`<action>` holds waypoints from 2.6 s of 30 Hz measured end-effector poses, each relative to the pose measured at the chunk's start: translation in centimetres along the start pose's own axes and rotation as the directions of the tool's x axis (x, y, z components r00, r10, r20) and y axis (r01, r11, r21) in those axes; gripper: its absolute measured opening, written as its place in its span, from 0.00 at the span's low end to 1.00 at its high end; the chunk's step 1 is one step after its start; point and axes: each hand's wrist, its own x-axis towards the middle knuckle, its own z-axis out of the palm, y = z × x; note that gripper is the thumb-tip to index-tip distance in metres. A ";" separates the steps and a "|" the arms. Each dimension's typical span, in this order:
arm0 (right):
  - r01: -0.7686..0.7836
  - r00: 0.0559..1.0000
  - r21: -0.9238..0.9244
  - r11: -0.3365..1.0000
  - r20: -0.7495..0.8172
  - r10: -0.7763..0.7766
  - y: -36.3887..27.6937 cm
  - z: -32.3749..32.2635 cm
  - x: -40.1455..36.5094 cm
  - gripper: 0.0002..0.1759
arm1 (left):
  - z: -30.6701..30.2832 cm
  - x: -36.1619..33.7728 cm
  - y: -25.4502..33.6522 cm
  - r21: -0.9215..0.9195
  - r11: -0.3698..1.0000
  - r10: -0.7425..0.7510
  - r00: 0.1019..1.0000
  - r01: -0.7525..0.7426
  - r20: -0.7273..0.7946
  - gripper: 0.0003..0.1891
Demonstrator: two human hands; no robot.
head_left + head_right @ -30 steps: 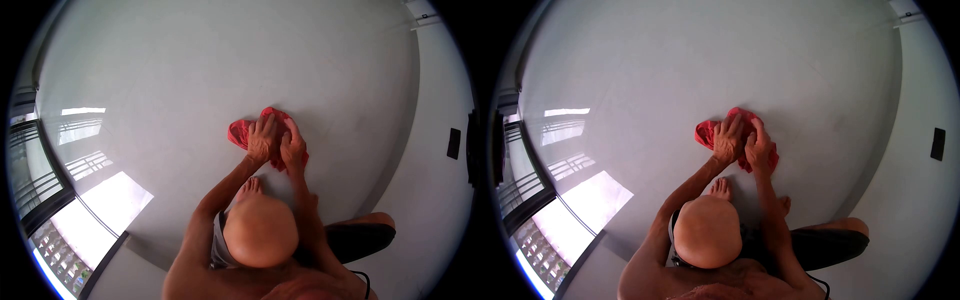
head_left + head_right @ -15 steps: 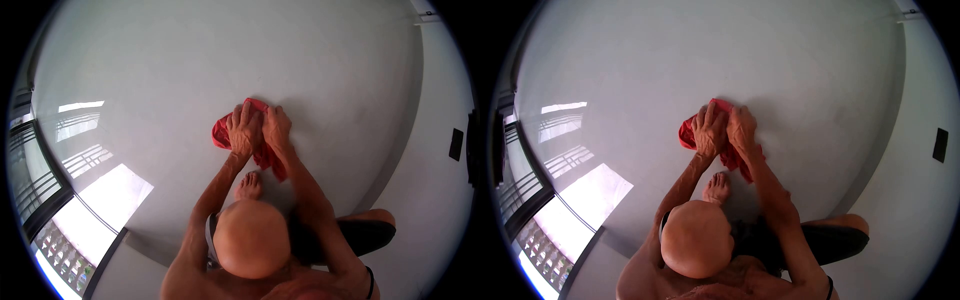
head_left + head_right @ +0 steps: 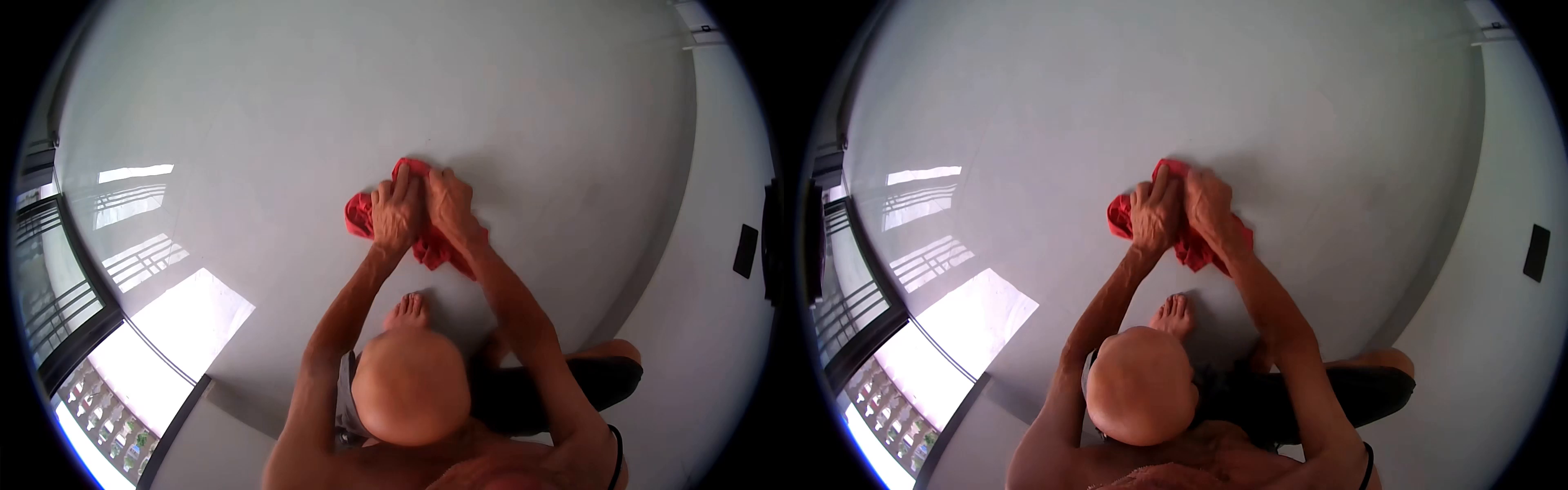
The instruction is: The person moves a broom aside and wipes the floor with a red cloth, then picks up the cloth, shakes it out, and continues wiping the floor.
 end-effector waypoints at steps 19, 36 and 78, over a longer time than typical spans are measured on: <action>-0.103 0.983 0.000 0.995 0.151 0.102 -2.2 -0.4 -3.8 0.07 | -0.9 -2.2 0.1 0.046 0.998 0.054 0.998 -0.053 -0.012 0.17; -0.632 0.775 0.734 0.247 0.603 0.189 -1.9 -18.7 -1.1 0.19 | -6.2 -1.8 -11.0 0.213 0.949 -0.184 0.956 0.233 -0.228 0.19; 0.034 0.969 0.054 0.998 0.241 -0.046 1.2 -2.6 2.2 0.48 | -5.5 -1.8 -12.0 0.181 0.911 -0.294 0.891 0.370 -0.345 0.17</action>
